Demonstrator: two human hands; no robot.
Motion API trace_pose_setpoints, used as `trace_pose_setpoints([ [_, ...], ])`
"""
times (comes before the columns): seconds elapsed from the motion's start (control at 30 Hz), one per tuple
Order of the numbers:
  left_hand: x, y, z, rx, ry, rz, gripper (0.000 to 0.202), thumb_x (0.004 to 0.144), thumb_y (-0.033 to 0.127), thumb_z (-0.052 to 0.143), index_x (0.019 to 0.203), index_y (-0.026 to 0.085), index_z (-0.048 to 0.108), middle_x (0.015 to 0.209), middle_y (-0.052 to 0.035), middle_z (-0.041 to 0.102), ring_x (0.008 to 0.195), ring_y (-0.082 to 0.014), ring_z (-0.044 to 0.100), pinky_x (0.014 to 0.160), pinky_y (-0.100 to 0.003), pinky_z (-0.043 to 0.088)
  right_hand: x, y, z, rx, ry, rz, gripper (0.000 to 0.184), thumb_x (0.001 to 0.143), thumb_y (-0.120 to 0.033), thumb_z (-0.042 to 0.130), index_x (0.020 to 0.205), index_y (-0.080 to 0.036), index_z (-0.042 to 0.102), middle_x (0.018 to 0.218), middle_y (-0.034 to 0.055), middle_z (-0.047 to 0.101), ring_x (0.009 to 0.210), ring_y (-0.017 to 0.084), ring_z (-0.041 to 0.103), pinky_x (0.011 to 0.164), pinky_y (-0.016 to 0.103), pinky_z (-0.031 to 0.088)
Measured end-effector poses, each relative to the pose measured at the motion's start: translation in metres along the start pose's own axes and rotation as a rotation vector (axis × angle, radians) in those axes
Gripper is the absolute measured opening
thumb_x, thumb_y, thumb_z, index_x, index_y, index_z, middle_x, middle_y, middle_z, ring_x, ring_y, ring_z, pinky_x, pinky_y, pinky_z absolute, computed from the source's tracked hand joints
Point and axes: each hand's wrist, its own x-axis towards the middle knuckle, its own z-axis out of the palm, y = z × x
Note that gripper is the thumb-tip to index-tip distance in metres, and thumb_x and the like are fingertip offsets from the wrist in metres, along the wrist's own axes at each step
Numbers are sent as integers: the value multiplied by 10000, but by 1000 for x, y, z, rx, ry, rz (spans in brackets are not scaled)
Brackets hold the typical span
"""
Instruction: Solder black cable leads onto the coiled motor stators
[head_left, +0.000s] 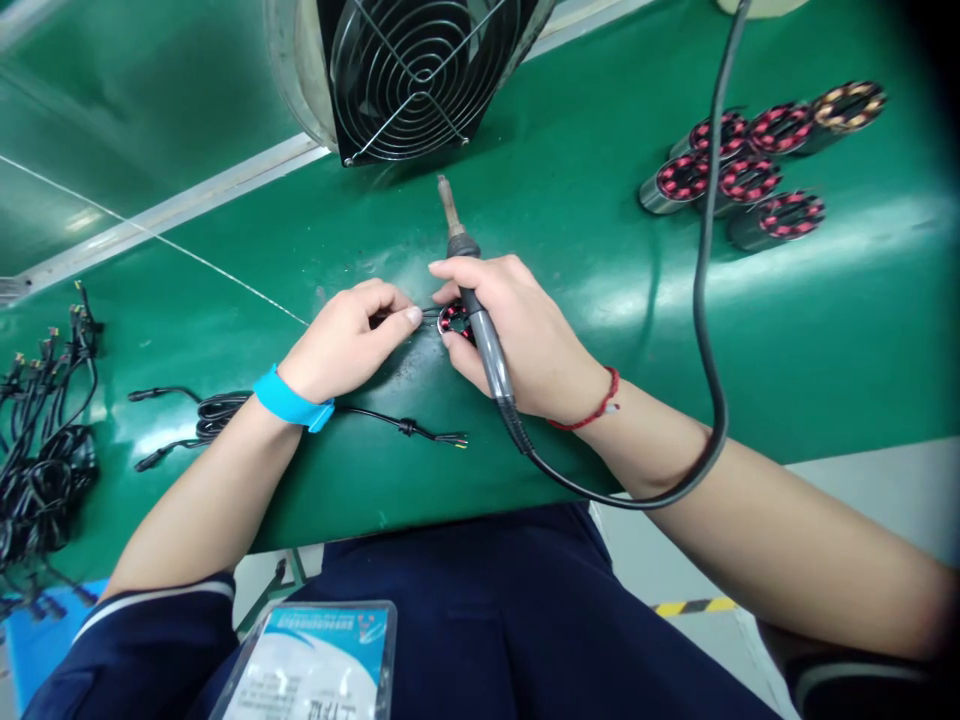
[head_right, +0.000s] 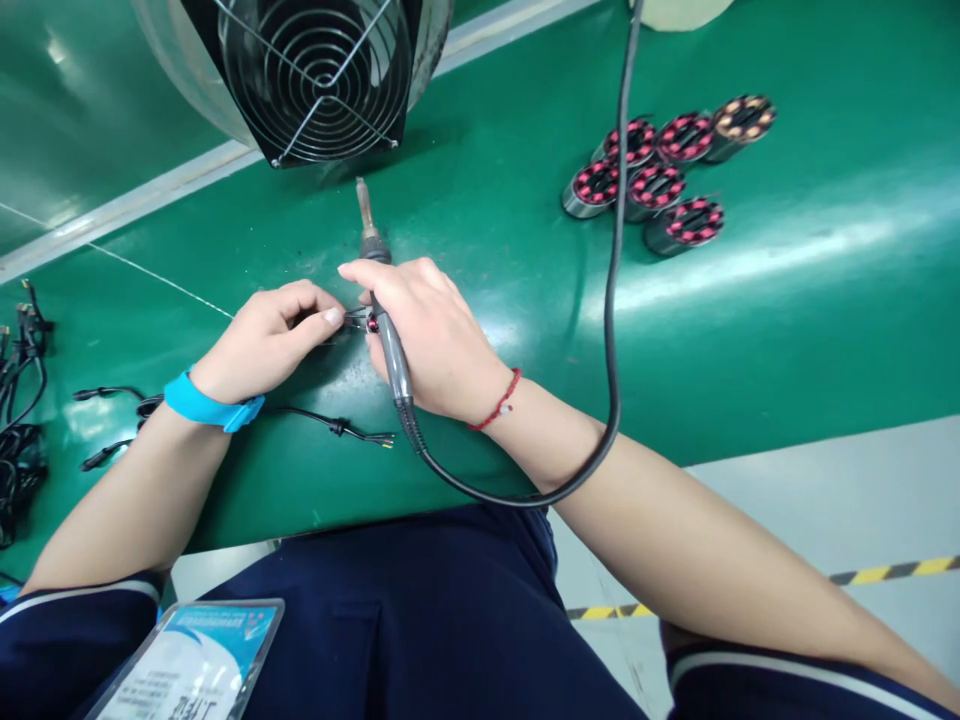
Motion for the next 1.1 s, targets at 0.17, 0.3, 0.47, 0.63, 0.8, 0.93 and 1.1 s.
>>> trace_pose_setpoints([
  [0.17, 1, -1, -4, -66, -10, -71, 179, 786, 287, 578, 726, 136, 653, 732, -10, 666, 687, -122, 549, 686, -265, 434, 1, 0, -1, -4, -10, 0, 502, 796, -141, 509, 1292, -211, 474, 1058, 57, 686, 1006, 243, 607, 934, 450, 504],
  [0.3, 2, -1, 2, -117, 5, -93, 209, 770, 327, 623, 717, 131, 671, 675, 3, 651, 626, -105, 518, 614, -244, 400, 1, 0, 2, 0, -3, -23, 499, 792, -148, 520, 1286, -203, 482, 1063, 59, 691, 1001, 244, 600, 919, 442, 508],
  [0.47, 2, 0, 5, -100, 21, -56, 241, 794, 329, 612, 656, 137, 660, 589, 23, 572, 554, -81, 425, 554, -237, 334, 1, -1, 8, 6, 18, -12, 466, 807, -171, 517, 1272, -202, 504, 1053, 57, 701, 993, 246, 588, 922, 439, 498],
  [0.63, 2, -2, 1, -222, 16, -124, 297, 847, 349, 550, 655, 153, 663, 555, 5, 543, 536, -92, 421, 541, -244, 345, 5, -5, 9, -18, 20, 52, 395, 839, -177, 488, 1229, -226, 538, 1012, 47, 721, 993, 250, 596, 925, 434, 476],
  [0.8, 0, -1, 1, -331, -94, -124, 173, 789, 269, 588, 756, 139, 697, 681, -12, 636, 603, -101, 506, 608, -247, 413, 7, -8, 5, -26, 28, 82, 335, 874, -207, 482, 1202, -242, 544, 948, 26, 722, 946, 235, 622, 927, 434, 451],
  [0.93, -3, 1, 7, -172, -84, -50, 206, 786, 310, 606, 688, 144, 678, 604, 17, 581, 572, -94, 459, 580, -249, 360, 8, -8, 6, 4, 53, 102, 331, 855, -193, 500, 1178, -255, 540, 890, 8, 717, 934, 235, 626, 934, 439, 469],
  [1.1, 5, -8, 9, -225, 164, -104, 175, 791, 296, 591, 749, 145, 669, 651, 3, 619, 622, -116, 530, 631, -257, 421, 8, -3, 6, 75, 108, 156, 447, 860, -189, 504, 1294, -284, 450, 1015, 30, 693, 1019, 224, 644, 979, 451, 502],
])
